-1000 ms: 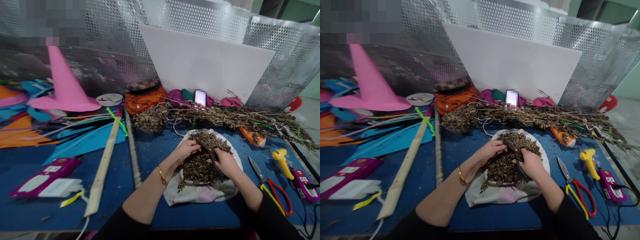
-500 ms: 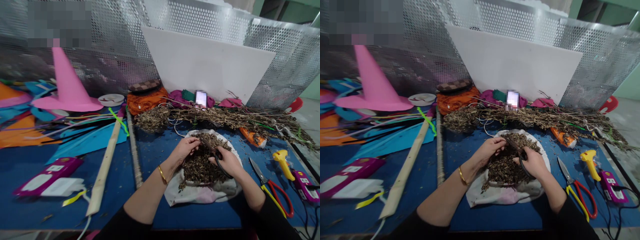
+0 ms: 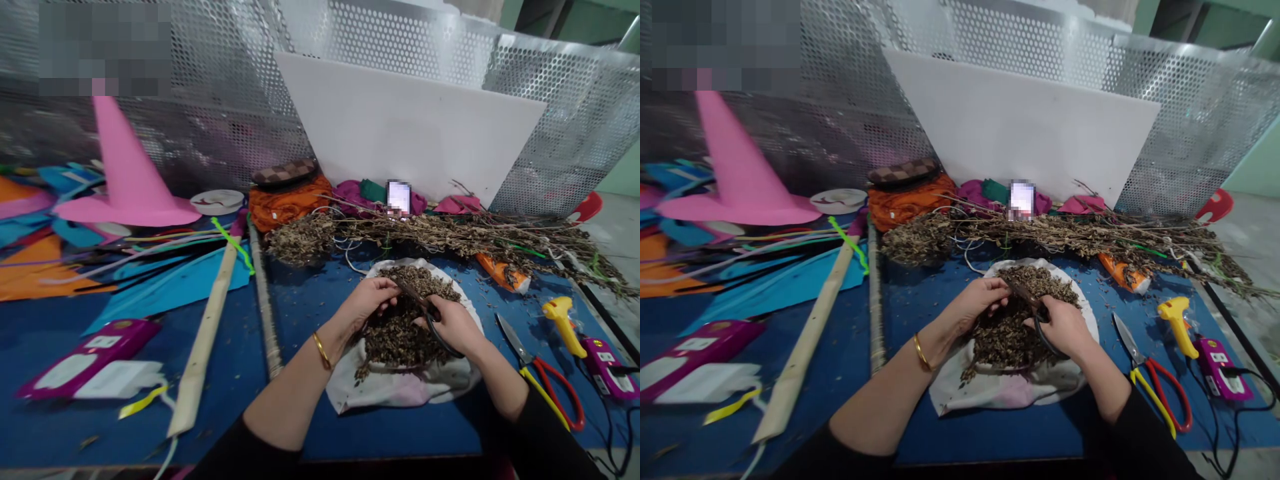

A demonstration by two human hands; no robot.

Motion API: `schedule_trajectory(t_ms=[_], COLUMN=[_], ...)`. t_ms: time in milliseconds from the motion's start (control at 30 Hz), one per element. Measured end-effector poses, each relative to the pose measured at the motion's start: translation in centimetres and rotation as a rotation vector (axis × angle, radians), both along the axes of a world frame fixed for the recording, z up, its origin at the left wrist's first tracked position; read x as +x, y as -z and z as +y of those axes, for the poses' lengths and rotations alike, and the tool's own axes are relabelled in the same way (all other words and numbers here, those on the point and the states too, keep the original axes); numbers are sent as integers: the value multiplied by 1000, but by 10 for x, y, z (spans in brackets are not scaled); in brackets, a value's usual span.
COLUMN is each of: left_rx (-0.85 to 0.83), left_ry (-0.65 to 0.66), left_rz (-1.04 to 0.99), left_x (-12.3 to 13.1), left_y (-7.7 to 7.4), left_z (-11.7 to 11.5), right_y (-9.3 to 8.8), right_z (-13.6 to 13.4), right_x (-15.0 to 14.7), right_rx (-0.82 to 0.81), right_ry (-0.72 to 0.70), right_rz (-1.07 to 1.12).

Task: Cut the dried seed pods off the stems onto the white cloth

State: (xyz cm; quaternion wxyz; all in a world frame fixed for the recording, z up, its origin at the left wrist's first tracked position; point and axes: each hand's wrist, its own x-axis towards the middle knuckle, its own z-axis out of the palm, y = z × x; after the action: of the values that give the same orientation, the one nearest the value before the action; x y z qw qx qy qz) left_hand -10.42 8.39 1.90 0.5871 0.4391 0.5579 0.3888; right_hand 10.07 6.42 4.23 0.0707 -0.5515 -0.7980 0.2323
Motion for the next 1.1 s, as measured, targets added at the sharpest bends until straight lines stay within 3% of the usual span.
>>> schedule_trajectory(t_ms=[133,300,467,600,1100], left_rx=[55,174,84,48,-58], left_ry=[8,28,70,51,73], left_rz=[92,61,-10,-46,-21], left_x=[1,3,5,7,7], left_y=[-3,-3,-2,-7,-10], left_z=[-2,-3,-2,-4,-3], right_y=[-1,0,1,0,1], right_z=[-1,-3,-6,-4,-5], right_x=[-1,-3,-5,-5,-7], right_rx=[6,28,73,15,37], right_ry=[24,40,41,24,-2], right_rz=[-17,-39,-60,-42,-122])
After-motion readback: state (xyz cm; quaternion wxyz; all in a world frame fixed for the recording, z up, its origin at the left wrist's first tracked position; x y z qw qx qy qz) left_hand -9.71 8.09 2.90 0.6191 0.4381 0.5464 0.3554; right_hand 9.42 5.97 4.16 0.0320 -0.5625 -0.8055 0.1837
